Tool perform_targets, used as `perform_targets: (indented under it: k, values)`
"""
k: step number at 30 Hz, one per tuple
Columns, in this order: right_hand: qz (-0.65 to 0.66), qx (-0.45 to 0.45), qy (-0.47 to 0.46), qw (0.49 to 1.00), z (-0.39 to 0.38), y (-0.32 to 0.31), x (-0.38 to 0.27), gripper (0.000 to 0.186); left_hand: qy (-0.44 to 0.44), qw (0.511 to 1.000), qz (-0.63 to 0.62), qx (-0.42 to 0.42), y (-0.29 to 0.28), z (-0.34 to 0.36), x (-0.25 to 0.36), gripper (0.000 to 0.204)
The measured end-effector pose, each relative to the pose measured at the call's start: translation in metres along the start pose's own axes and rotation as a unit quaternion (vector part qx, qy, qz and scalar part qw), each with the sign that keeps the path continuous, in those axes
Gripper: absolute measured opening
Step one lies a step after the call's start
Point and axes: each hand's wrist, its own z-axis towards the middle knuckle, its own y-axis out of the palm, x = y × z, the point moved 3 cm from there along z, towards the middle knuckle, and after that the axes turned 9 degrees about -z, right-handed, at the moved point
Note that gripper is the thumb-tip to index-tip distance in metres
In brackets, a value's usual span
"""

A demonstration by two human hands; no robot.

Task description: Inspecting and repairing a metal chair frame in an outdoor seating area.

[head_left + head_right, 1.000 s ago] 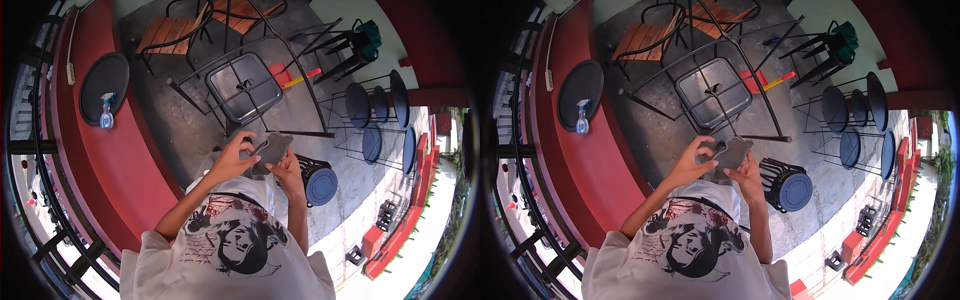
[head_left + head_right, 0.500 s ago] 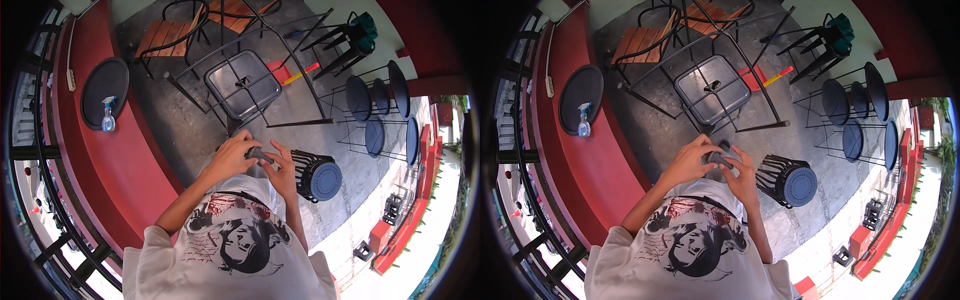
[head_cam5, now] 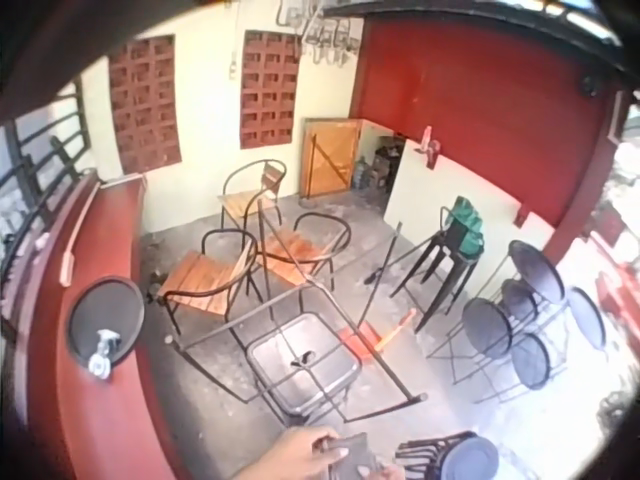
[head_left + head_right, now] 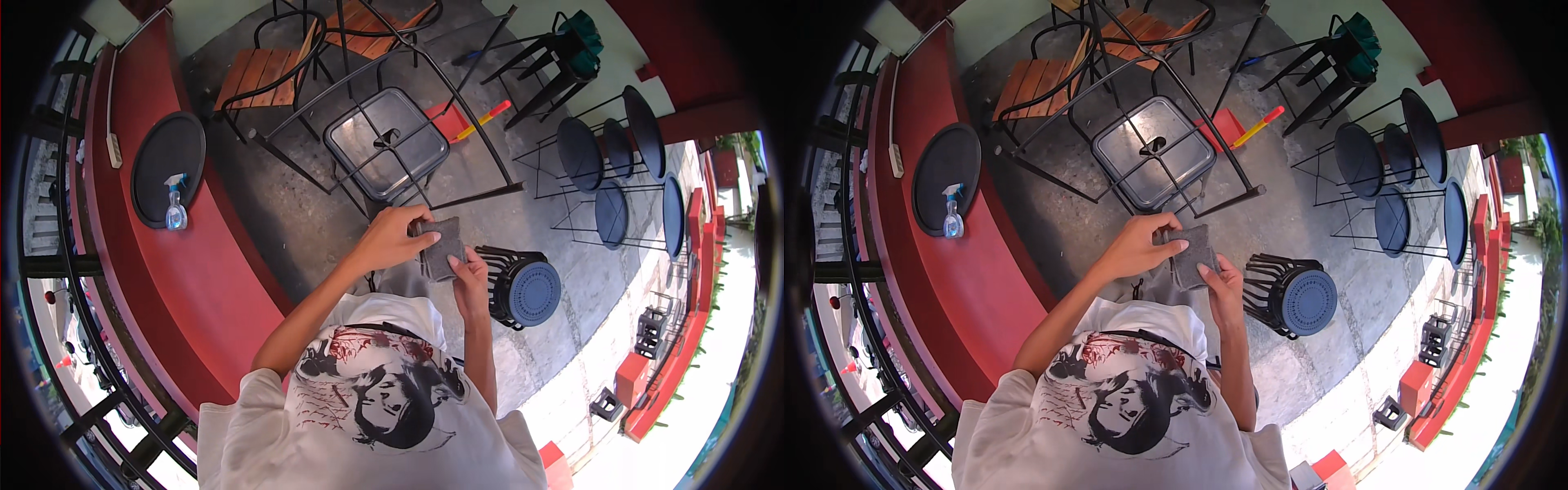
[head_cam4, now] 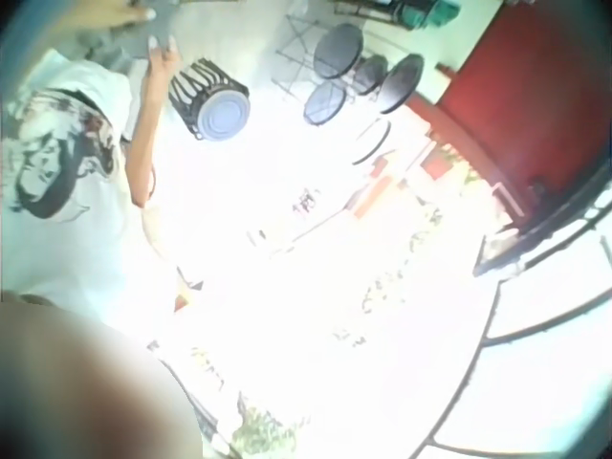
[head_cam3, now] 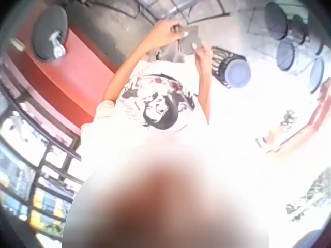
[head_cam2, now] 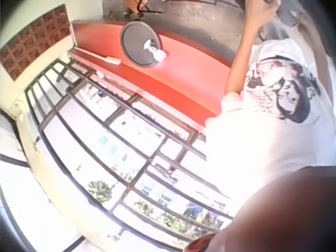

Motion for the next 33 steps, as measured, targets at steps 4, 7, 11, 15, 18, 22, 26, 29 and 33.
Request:
perform_targets:
  k: [4, 7, 11, 15, 18, 22, 26, 29, 33]
  values:
    - [0.044, 0.149, -0.060, 0.986, -0.003, -0.025, -0.038, 0.024, 0.076, 0.997, -0.010, 0.026, 0.018, 0.020, -0.010, 0.031]
    - [-0.167, 0.238, -0.136, 0.947, 0.004, -0.028, -0.089, 0.022, 0.053, 0.998, -0.028, 0.033, 0.019, 0.038, 0.001, 0.043]
    - [-0.289, 0.233, -0.149, 0.916, 0.018, 0.012, -0.143, 0.023, 0.139, 0.988, -0.058, 0.041, 0.019, 0.069, 0.033, 0.054]
    - [-0.407, 0.168, -0.225, 0.869, 0.024, 0.038, -0.152, 0.034, 0.202, 0.964, -0.173, -0.023, 0.014, 0.080, 0.057, 0.053]
    - [-0.327, 0.144, -0.186, 0.915, 0.019, 0.045, -0.158, 0.048, 0.167, 0.975, -0.146, 0.016, 0.012, 0.078, 0.051, 0.044]
    - [-0.182, 0.058, -0.186, 0.964, 0.015, 0.032, -0.154, 0.055, 0.107, 0.967, -0.231, 0.030, 0.016, 0.058, 0.050, 0.035]
    - [-0.335, 0.027, -0.229, 0.914, 0.039, 0.023, -0.138, 0.053, 0.140, 0.952, -0.252, 0.104, 0.022, 0.046, 0.057, 0.027]
    - [-0.305, 0.038, -0.288, 0.907, 0.056, 0.030, -0.133, 0.051, 0.147, 0.945, -0.272, 0.103, 0.015, 0.042, 0.071, 0.024]
    - [-0.144, -0.001, -0.178, 0.973, 0.054, 0.052, -0.128, 0.048, 0.163, 0.959, -0.213, 0.093, -0.011, 0.032, 0.083, 0.020]
